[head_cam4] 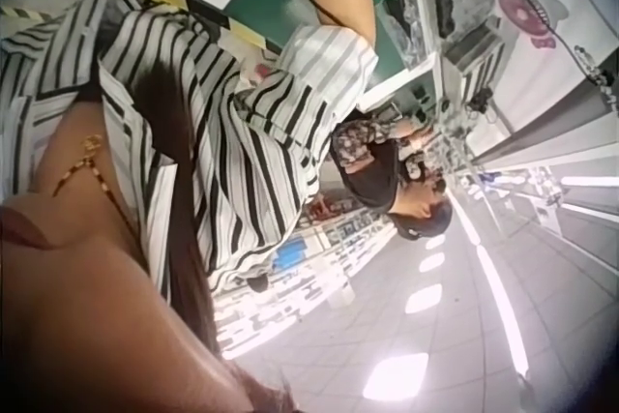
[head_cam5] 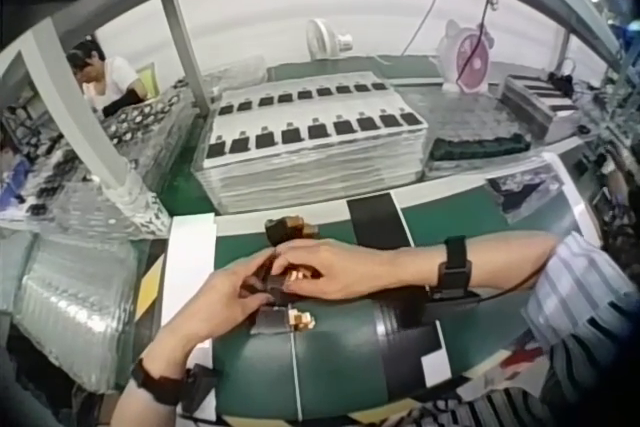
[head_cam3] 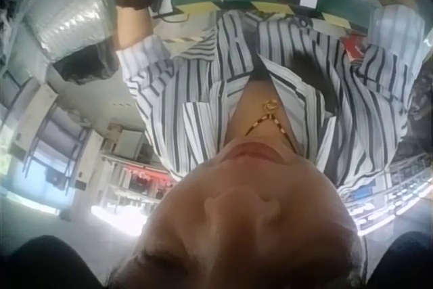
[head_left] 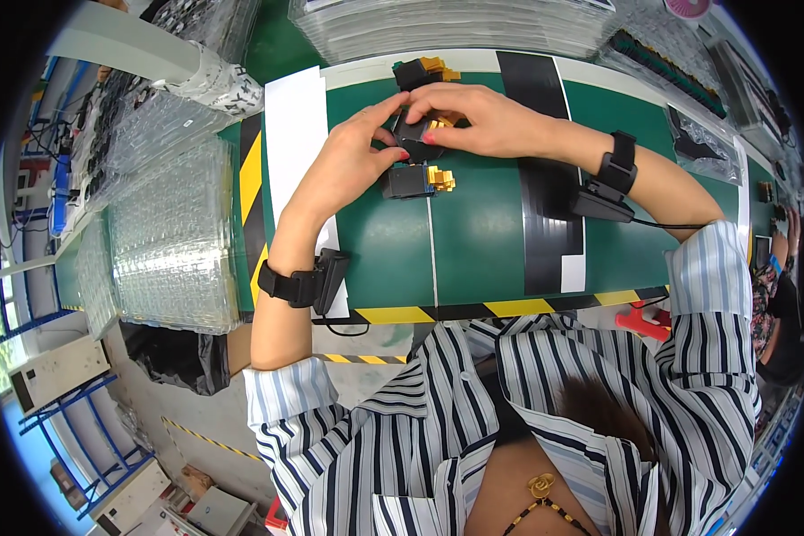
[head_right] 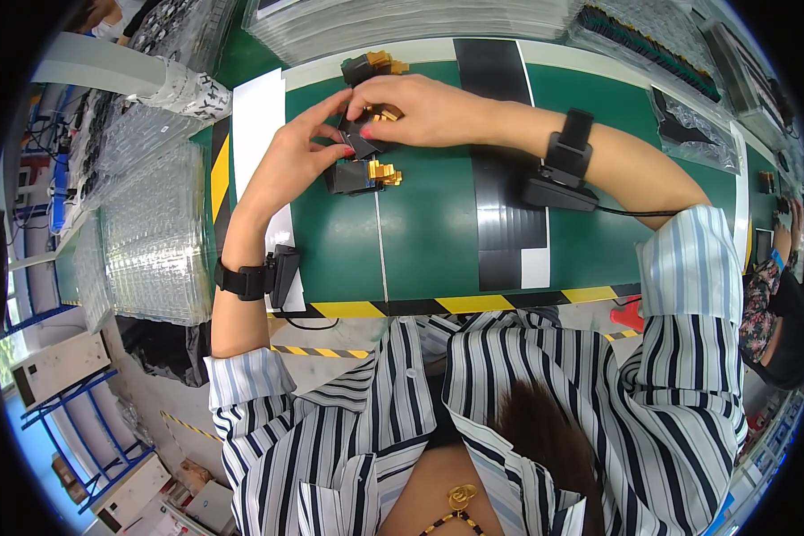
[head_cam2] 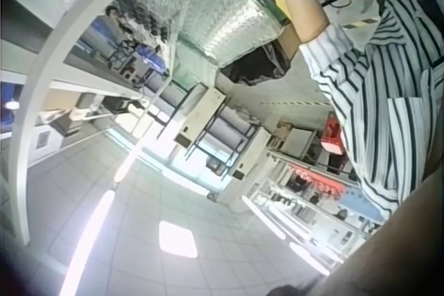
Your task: Manually assemble small electronic components at a production station.
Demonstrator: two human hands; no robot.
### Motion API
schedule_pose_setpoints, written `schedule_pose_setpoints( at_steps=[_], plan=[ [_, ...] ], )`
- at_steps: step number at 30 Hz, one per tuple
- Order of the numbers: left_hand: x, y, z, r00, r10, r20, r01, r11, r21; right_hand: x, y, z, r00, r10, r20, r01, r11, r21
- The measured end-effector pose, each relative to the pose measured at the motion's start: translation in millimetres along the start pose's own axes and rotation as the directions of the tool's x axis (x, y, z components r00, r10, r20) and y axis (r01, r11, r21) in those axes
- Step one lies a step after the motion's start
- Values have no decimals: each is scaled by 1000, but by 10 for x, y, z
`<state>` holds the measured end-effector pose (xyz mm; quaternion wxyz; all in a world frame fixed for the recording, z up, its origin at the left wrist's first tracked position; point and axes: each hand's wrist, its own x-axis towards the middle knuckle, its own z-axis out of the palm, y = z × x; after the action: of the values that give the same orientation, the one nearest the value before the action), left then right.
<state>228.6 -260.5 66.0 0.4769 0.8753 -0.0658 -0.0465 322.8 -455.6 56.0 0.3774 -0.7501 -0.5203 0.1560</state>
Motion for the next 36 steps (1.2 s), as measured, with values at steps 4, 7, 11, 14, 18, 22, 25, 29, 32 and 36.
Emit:
schedule_pose_setpoints(
  at_steps=[4,7,11,14,18,22,25,29,32,36],
  plan=[
    [-3,-10,-1,1000,14,18,-15,999,38,-115,41,12,991,-122,46,126,989,-79],
    [-10,-16,-2,1000,22,-2,-21,999,44,-104,55,31,988,-137,72,143,986,-90],
    [0,-29,-9,999,41,8,-41,999,33,-96,77,58,988,-138,71,144,985,-99],
    [10,-30,-25,998,49,28,-50,998,26,-100,78,89,991,-132,28,135,985,-109],
    [24,-4,-49,996,50,67,-53,998,40,-96,28,130,1000,-3,-14,2,1000,-24],
    [56,-25,-68,993,46,111,-54,996,68,-120,36,174,999,-14,-45,13,1000,-9],
    [74,-60,-73,992,34,118,-43,996,76,-143,60,185,984,-157,-82,147,983,-113],
    [79,-86,-62,992,61,110,-65,997,41,-133,96,206,982,-172,-78,162,979,-125],
    [98,-64,-32,981,183,70,-191,971,140,-103,169,213,980,-162,-112,147,981,-128],
    [170,-76,-10,983,166,72,-178,963,204,-109,163,238,976,-144,-163,129,987,-100]
  ],
)
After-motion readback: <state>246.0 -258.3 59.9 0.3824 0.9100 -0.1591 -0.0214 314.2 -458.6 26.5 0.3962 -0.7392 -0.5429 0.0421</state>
